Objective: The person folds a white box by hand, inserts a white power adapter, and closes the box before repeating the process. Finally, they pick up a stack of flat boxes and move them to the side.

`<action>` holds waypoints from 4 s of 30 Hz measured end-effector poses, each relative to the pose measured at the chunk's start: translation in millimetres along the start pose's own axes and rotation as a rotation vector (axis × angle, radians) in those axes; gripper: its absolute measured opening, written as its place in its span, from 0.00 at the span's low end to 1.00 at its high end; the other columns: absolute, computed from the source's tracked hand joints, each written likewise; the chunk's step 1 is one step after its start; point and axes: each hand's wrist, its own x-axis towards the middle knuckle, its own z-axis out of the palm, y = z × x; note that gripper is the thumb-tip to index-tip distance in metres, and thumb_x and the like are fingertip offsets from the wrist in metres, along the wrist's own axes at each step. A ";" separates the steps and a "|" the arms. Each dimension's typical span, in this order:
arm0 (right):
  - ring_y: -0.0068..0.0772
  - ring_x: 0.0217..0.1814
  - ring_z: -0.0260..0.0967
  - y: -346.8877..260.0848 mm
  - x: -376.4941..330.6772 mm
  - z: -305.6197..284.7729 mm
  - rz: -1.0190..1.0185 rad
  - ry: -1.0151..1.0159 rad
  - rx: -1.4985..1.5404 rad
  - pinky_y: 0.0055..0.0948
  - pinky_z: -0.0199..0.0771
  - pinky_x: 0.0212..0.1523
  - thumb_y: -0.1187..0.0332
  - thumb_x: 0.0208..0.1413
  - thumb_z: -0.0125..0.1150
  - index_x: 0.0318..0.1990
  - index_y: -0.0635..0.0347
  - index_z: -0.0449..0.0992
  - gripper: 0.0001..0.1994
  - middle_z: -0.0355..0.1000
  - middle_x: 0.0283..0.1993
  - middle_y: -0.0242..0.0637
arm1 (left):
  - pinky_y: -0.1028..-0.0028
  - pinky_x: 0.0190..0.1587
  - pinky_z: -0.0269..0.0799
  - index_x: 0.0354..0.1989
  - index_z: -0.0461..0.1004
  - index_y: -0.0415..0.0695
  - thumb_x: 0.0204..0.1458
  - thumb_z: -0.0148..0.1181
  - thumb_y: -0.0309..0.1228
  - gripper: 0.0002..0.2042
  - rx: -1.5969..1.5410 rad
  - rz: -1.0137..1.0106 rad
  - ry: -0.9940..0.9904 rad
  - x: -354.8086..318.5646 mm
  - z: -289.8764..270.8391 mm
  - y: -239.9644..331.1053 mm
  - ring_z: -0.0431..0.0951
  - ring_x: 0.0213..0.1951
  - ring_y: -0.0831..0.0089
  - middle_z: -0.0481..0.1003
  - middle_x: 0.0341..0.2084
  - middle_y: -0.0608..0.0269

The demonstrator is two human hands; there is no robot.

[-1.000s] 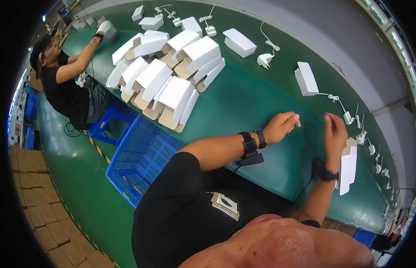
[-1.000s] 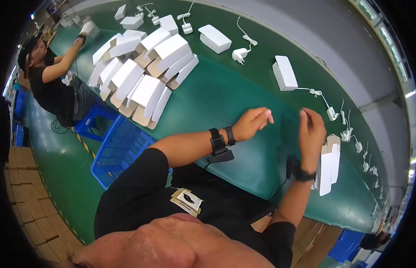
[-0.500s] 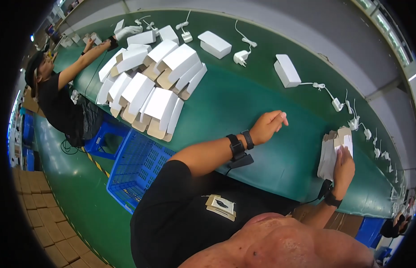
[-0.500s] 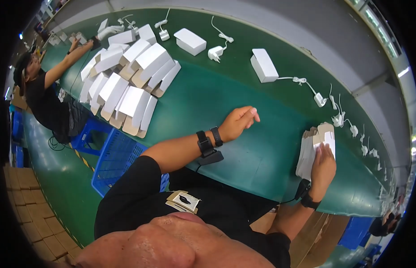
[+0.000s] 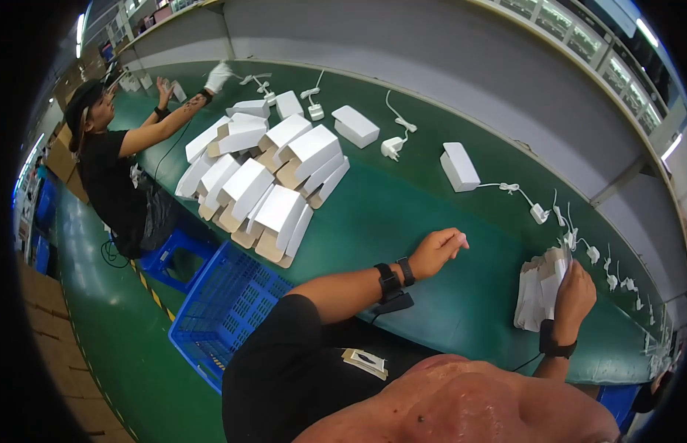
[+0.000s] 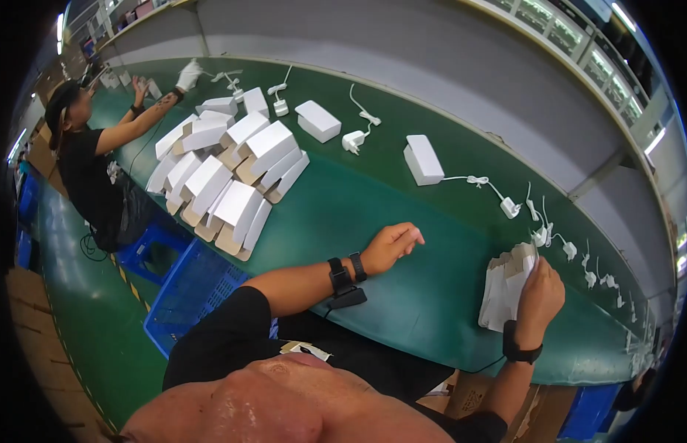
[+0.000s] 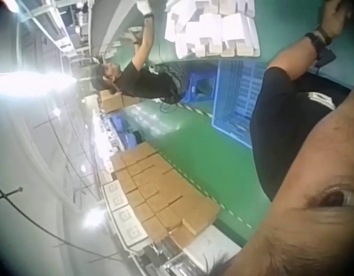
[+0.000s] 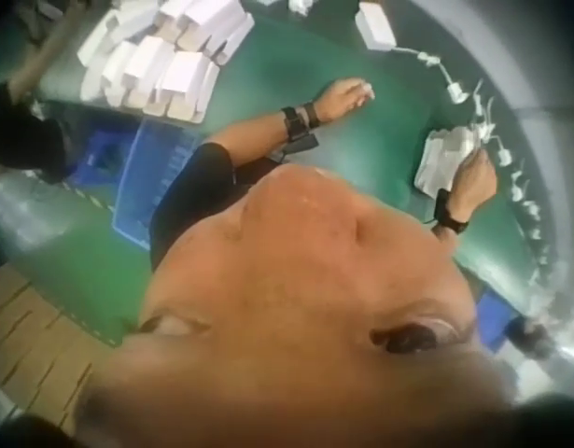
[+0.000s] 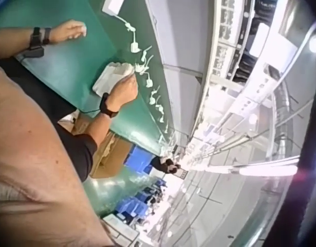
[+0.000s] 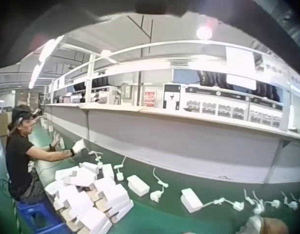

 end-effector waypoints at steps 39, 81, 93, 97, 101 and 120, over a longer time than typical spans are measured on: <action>0.18 0.36 0.73 -47.7 31.7 85.7 -0.276 -0.706 1.702 0.17 0.72 0.33 0.76 0.58 0.62 0.44 0.61 0.68 0.10 0.73 0.37 0.33 | 0.62 0.68 0.53 0.74 0.42 0.42 0.56 0.62 0.46 0.44 -0.440 -0.210 -0.486 40.1 42.3 34.3 0.57 0.67 0.67 0.56 0.67 0.55; 0.25 0.47 0.74 -57.4 76.9 139.2 -0.117 -0.353 1.963 0.24 0.74 0.49 0.73 0.59 0.62 0.44 0.64 0.81 0.08 0.78 0.47 0.38 | 0.67 0.53 0.70 0.70 0.42 0.42 0.61 0.56 0.30 0.35 0.173 0.150 -0.181 103.7 53.7 -16.8 0.75 0.49 0.64 0.73 0.49 0.48; 0.29 0.50 0.74 -54.0 80.2 140.5 -0.341 -0.286 1.746 0.28 0.74 0.53 0.72 0.57 0.63 0.48 0.62 0.80 0.12 0.77 0.50 0.40 | 0.72 0.51 0.69 0.64 0.53 0.44 0.65 0.50 0.31 0.22 0.057 0.106 -0.187 107.2 49.3 -18.9 0.72 0.48 0.73 0.70 0.51 0.51; 0.27 0.52 0.73 -60.4 90.3 136.1 -0.221 -0.329 1.704 0.28 0.73 0.54 0.72 0.58 0.63 0.50 0.62 0.79 0.13 0.76 0.52 0.39 | 0.70 0.53 0.68 0.64 0.52 0.44 0.66 0.48 0.33 0.21 -0.018 -0.047 -0.051 123.4 49.7 -8.0 0.72 0.50 0.70 0.69 0.53 0.49; 0.25 0.53 0.72 -62.4 106.0 167.0 -0.129 -0.415 2.053 0.28 0.73 0.54 0.71 0.59 0.62 0.54 0.64 0.75 0.16 0.75 0.53 0.37 | 0.64 0.58 0.66 0.66 0.49 0.43 0.67 0.44 0.39 0.23 0.131 0.130 0.259 112.5 42.0 -24.1 0.70 0.54 0.64 0.69 0.54 0.47; 0.52 0.66 0.59 43.9 59.7 57.2 -0.010 0.813 0.787 0.45 0.59 0.66 0.63 0.50 0.66 0.50 0.64 0.72 0.21 0.64 0.60 0.55 | 0.70 0.44 0.66 0.36 0.69 0.44 0.65 0.43 0.53 0.23 -0.476 -0.037 -0.067 108.8 91.7 33.6 0.67 0.35 0.71 0.70 0.36 0.62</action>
